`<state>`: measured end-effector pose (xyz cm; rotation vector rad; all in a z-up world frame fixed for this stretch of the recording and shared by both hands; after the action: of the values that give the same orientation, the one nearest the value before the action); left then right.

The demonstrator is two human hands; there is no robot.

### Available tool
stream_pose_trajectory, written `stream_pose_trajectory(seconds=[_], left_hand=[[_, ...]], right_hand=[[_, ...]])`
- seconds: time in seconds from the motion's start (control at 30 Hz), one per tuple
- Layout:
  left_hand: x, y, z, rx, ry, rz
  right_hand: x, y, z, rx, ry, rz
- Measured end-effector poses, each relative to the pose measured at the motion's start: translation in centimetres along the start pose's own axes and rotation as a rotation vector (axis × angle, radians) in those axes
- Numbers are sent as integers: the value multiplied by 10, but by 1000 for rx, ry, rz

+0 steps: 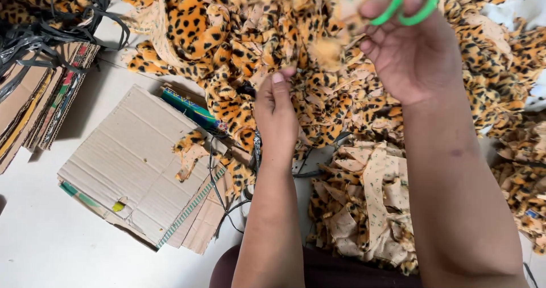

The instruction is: Cutting and trimming leopard-print fabric scraps using scissors

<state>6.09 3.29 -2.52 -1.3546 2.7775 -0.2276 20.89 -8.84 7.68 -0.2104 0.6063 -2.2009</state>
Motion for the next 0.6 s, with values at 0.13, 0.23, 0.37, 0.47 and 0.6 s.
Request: stream_pose_trajectory(seconds=[0.13,0.23,0.37,0.47,0.6], left_hand=[[8,-12,-15,255,345,334],[9,-18,-12,313,423,510],[7,-10,-1,558,431,344],[1,-10,22,760,329,301],[-3,-7,39,523,187,267]], right_hand=[[20,-8,0,-204,88,386],[51,-7,-13,-390,-39,509],[92,6,-49,185,-151,248],[103,3,-63,475,-379,211],[95,4,-68,798,-560,111]])
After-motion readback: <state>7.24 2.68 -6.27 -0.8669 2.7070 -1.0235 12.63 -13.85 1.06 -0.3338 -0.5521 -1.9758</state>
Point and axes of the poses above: each hand's wrist, its own x-axis away from the middle knuckle, its own y-axis out of the back of the hand, z = x × y, the point moved 2 cm from there along -x, towards the middle knuckle, and after that the axes turned 3 degrees about -y, right-handed, at the moved point
